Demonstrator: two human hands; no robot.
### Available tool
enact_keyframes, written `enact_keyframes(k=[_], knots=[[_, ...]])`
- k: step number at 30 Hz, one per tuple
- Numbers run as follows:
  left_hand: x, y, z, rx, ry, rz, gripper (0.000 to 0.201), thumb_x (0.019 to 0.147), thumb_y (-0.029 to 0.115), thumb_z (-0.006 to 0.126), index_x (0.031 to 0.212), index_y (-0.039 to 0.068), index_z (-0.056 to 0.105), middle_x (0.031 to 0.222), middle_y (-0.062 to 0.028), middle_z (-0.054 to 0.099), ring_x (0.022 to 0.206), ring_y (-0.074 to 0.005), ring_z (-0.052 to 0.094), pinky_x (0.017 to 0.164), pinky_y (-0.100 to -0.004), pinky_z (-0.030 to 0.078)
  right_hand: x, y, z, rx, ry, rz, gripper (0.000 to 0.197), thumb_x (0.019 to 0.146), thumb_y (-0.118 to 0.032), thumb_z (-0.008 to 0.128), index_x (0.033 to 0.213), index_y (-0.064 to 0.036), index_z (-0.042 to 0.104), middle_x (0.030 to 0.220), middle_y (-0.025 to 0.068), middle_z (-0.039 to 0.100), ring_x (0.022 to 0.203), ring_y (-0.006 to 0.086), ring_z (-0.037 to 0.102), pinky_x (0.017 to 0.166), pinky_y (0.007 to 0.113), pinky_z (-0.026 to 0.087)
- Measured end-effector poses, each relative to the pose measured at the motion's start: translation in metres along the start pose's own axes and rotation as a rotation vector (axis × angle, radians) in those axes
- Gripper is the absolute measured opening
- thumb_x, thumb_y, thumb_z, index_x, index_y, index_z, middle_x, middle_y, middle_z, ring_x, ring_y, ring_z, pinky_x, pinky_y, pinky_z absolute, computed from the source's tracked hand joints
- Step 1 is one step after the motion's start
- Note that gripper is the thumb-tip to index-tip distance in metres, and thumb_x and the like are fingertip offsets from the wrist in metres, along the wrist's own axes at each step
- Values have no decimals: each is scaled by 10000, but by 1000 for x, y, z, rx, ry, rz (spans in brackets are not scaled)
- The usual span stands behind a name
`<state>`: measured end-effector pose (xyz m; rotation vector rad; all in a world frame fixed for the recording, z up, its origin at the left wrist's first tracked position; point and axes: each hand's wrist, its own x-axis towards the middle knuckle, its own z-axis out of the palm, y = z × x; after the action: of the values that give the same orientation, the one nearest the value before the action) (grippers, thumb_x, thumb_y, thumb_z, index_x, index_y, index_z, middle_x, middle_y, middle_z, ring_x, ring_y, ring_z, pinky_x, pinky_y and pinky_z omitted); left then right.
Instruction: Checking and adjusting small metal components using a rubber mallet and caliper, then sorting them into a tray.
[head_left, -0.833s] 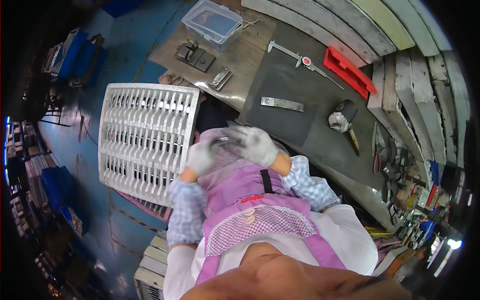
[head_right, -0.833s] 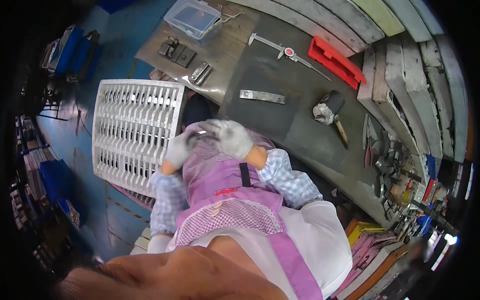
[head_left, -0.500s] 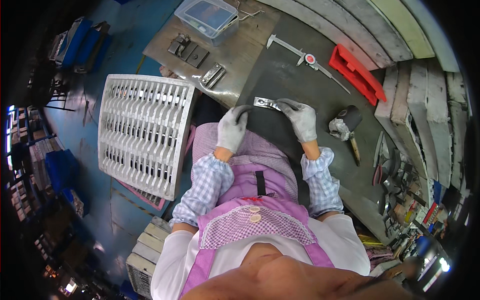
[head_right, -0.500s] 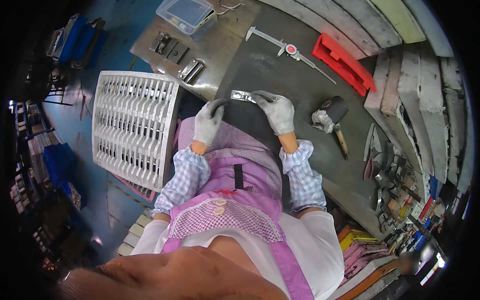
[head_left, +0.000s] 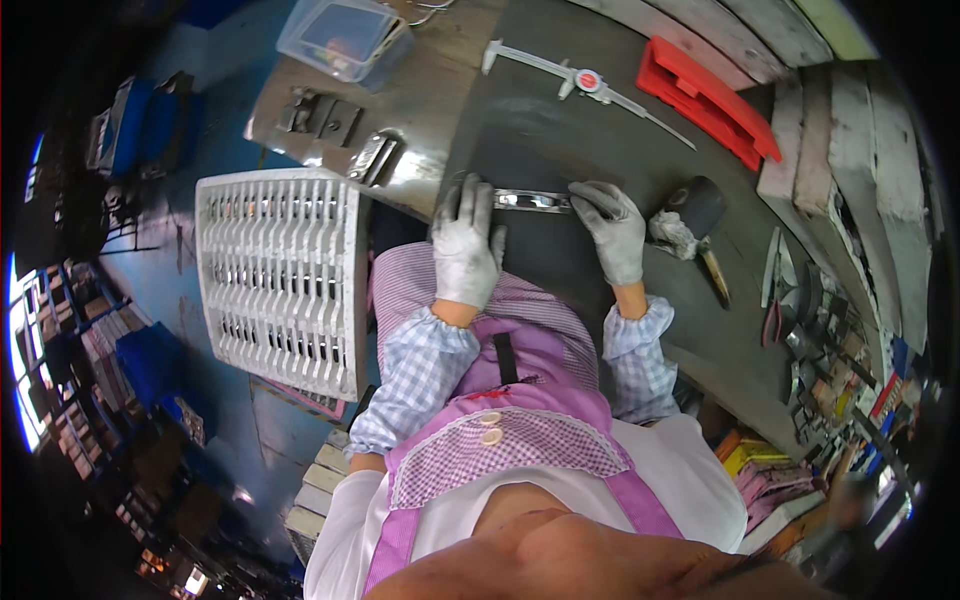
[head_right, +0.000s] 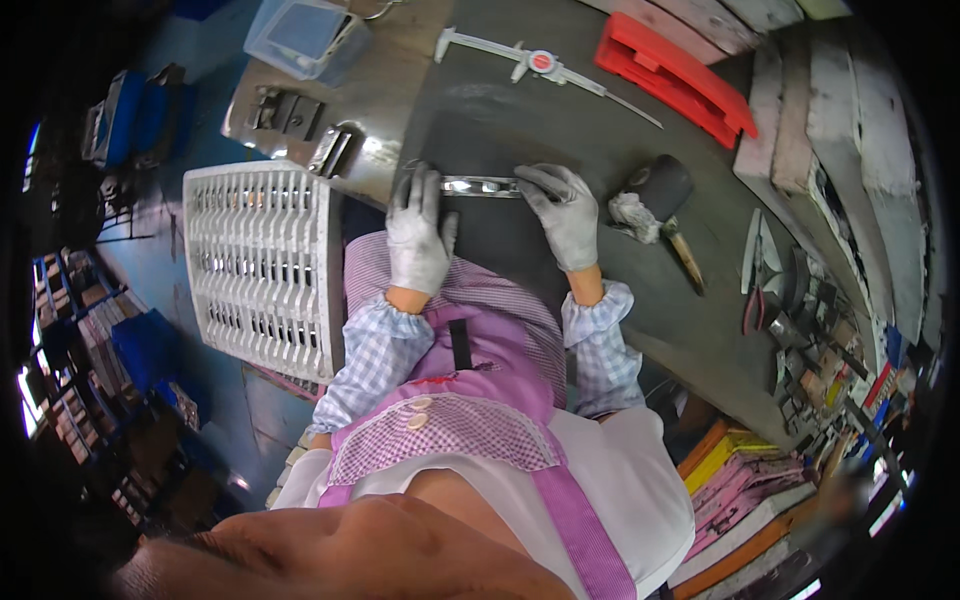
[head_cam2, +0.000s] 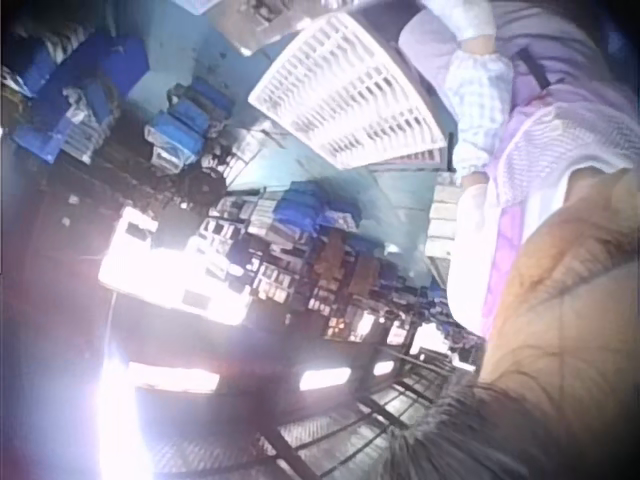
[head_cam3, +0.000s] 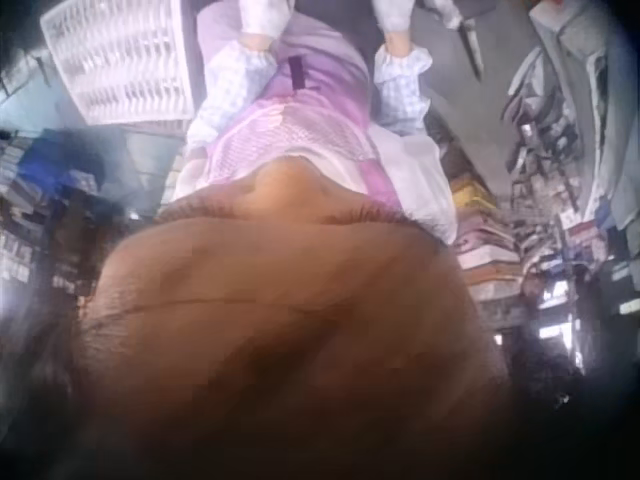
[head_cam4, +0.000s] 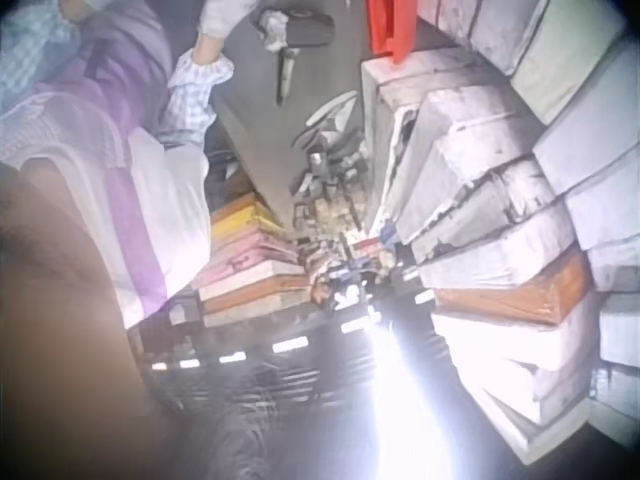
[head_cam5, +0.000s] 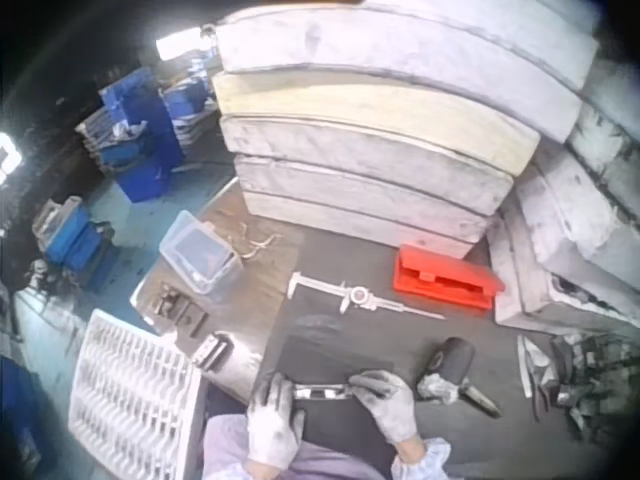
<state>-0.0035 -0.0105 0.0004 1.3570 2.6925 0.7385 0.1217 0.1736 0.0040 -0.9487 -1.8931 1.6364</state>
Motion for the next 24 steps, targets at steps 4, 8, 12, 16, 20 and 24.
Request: enact_keyframes(k=[4,8,12,16,20,24], knots=[[-2,6,13,29,55,-13,689,941,272,619,1513,-20,371,1552,-219,411,1348,-463,437,1127,-563,380,-12,16,5,-563,164,-423,179,817,-155,799,992,-183,827,1018,6,728,858,227,639,836,380,484],[0,10,18,13,55,16,690,943,280,620,1510,-25,371,1547,-222,414,1346,-463,437,1127,-567,378,-15,21,-5,-513,177,-408,211,810,-140,808,1013,-194,823,1038,3,733,879,238,646,853,367,482],[2,13,17,16,56,-5,705,907,261,663,1492,-29,398,1538,-237,419,1360,-461,431,1134,-556,376,-20,15,-6,-607,121,-446,339,876,-250,746,1214,-233,756,1229,4,698,978,253,640,900,393,464],[-6,2,-11,46,62,-43,718,850,231,729,1456,-41,455,1489,-253,462,1346,-458,453,1134,-549,382,-16,0,2,-842,-79,-406,422,906,-310,712,1314,-200,706,1337,45,670,1047,316,644,924,431,488],[-12,-16,-23,-163,14,-26,658,890,332,713,1413,-29,542,1371,-249,600,1252,-396,589,1056,-497,468,-20,-27,35,-310,-189,-19,431,895,-37,660,1321,-90,692,1323,174,675,1180,336,669,1006,382,521],[-37,-9,-86,-539,-154,-102,519,951,315,663,1392,55,580,1337,-227,642,1230,-381,621,1012,-473,510,-58,-53,93,-584,-176,-466,285,814,65,651,1065,4,771,989,133,779,931,260,748,883,350,571]])
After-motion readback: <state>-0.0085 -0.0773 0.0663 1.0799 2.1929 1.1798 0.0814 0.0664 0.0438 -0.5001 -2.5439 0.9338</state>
